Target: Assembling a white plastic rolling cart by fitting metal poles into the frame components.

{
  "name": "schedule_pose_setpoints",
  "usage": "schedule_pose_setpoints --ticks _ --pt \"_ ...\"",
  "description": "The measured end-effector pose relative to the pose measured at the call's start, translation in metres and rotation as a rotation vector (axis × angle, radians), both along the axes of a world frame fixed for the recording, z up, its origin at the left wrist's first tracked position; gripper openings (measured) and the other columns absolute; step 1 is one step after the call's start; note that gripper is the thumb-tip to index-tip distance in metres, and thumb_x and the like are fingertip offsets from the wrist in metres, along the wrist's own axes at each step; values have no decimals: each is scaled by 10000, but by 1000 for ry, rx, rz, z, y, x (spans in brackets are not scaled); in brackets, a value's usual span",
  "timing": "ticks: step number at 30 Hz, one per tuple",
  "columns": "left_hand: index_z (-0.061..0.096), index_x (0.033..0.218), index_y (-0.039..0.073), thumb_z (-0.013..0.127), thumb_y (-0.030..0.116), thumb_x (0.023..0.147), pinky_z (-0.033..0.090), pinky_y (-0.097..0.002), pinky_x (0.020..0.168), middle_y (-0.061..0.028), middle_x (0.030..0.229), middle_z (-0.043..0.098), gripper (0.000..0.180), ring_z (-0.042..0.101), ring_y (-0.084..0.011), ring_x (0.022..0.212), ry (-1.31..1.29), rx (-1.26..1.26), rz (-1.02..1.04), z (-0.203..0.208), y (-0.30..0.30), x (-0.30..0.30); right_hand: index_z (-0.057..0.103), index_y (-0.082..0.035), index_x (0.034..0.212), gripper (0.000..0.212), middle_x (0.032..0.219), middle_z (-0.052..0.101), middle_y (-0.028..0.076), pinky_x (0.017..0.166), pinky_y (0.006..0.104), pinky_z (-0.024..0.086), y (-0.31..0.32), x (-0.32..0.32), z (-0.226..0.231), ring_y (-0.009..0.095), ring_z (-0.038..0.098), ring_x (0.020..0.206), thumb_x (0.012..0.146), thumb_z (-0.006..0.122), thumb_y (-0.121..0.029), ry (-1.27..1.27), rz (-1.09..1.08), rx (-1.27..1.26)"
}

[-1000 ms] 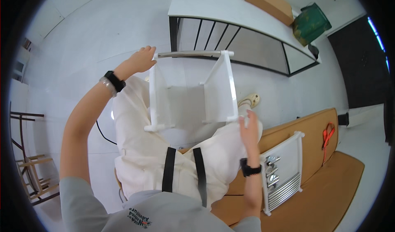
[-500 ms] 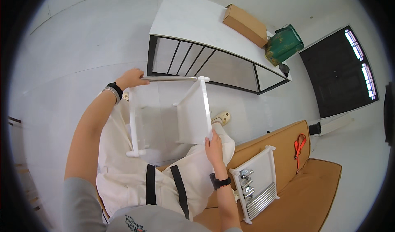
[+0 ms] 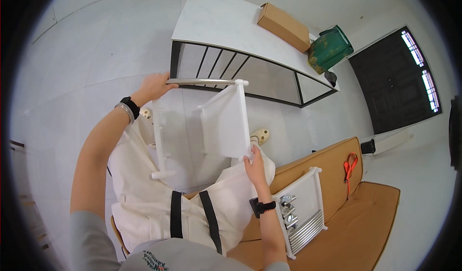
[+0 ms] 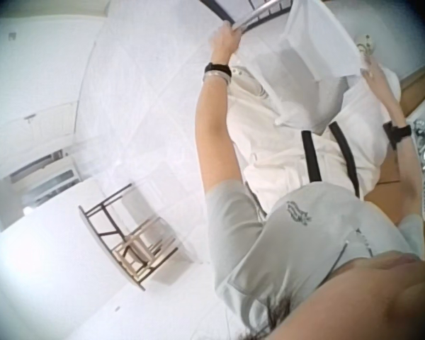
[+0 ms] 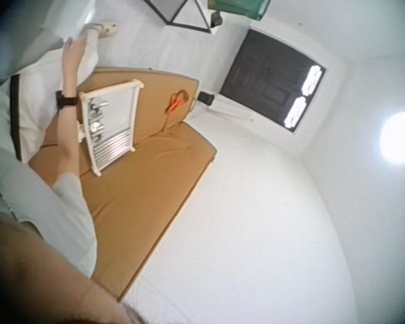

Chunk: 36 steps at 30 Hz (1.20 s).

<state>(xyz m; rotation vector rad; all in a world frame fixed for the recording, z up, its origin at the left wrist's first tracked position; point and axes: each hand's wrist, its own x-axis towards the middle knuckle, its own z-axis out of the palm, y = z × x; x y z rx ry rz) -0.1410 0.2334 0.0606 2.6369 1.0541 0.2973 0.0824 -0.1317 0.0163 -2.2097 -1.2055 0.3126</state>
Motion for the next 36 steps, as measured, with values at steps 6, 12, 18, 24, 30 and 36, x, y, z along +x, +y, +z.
schedule_pose_setpoints --ticks 6,12,18,24,30,36 --pt "522 822 44 516 482 814 422 -418 572 -136 677 590 438 565 -324 656 6 88 80 18 -5 1 358 22 1236 480 1138 501 210 925 379 358 -1 -6 8 312 474 1087 813 552 -100 97 -9 35" --pt "517 809 35 505 467 825 424 -410 540 -132 657 581 432 565 -314 624 -24 115 125 24 -15 0 387 8 1213 445 1107 520 184 905 373 370 0 -9 16 292 490 1064 812 552 -95 105 0 53" --pt "488 770 51 547 421 812 429 -384 544 -105 651 565 377 558 -282 636 -144 302 -21 31 -33 2 400 -1 1205 427 1074 537 174 895 365 377 -2 -8 19 285 504 1040 813 546 -86 117 -44 59" --pt "462 789 53 530 395 828 436 -376 588 -99 726 572 351 556 -273 700 -60 406 -145 8 -43 -5 411 9 1182 406 1099 509 189 871 385 398 -3 -18 10 308 508 1020 809 545 -80 133 24 71" --pt "459 815 42 547 357 822 410 -390 674 -102 745 559 327 531 -285 762 -52 231 -159 -3 -71 -19 429 8 1154 389 1103 503 200 873 396 399 -2 -16 6 339 495 1036 799 555 -88 104 61 -5" --pt "470 774 50 547 332 824 400 -398 671 -110 719 554 296 522 -288 751 -4 85 -124 2 -74 -47 439 19 1139 373 1111 502 203 880 398 396 5 -13 -2 356 480 1053 814 541 -131 73 51 -66"
